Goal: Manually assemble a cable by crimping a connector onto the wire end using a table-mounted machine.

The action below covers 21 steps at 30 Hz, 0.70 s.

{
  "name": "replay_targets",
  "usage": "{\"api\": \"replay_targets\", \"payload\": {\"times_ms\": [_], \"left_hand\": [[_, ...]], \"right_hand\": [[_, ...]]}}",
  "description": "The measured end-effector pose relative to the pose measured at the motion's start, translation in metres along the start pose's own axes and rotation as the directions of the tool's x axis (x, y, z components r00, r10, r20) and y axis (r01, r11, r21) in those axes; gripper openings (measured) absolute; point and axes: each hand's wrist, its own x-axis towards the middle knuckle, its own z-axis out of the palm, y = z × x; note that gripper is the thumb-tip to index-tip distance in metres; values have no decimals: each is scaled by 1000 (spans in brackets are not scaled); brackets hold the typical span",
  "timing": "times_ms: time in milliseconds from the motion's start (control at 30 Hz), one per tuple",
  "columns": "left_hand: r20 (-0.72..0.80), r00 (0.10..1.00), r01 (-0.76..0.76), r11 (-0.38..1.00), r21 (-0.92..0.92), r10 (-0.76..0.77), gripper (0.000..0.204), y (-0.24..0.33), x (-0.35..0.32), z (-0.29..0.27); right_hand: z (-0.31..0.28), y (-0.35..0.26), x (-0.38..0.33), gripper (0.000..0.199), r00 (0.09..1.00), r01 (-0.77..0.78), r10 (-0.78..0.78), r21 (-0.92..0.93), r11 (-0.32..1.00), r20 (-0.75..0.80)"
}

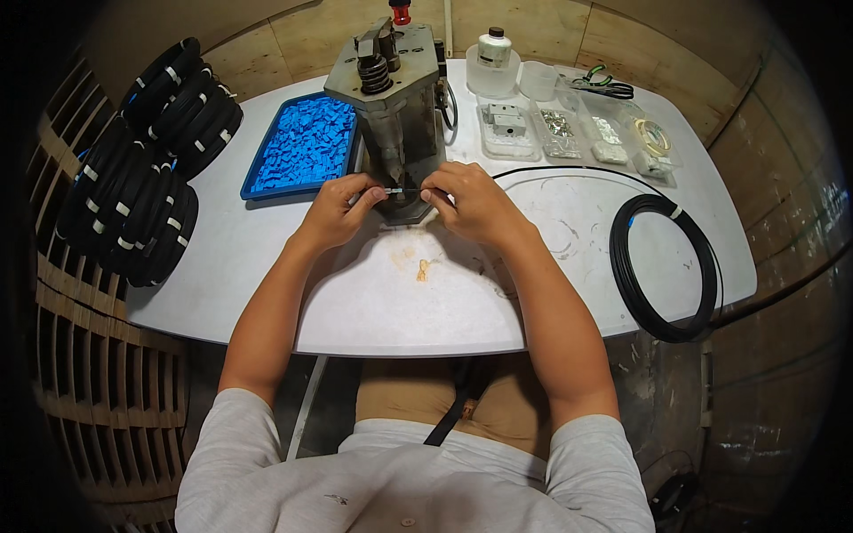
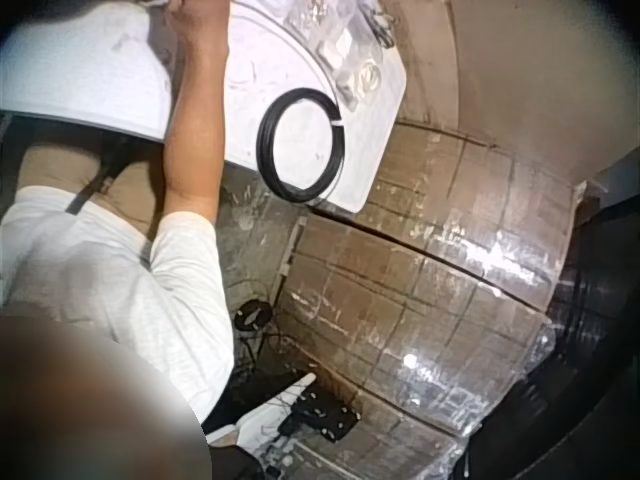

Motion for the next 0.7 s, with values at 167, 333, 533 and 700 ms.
{"api": "replay_targets", "payload": {"times_ms": [167,333,533,700], "left_hand": [[16,1000,14,1000,-12,-14,22,2,0,0],[12,1000,9,1000,-5,-9,24,2,0,1],[-2,1000,12,1000,-3,-12,22,4,1,0],[-18,999,28,1000,-5,-28,19,4,0,1]], "right_hand": [[1,3,-1,11,1000,-5,5,-45,999,7],[3,3,-1,10,1000,7,-6,-83,997,2],[4,4,-1,10,1000,18,-18,-135,991,7],[6,3,-1,8,999,39,-46,-185,982,-30]]}}
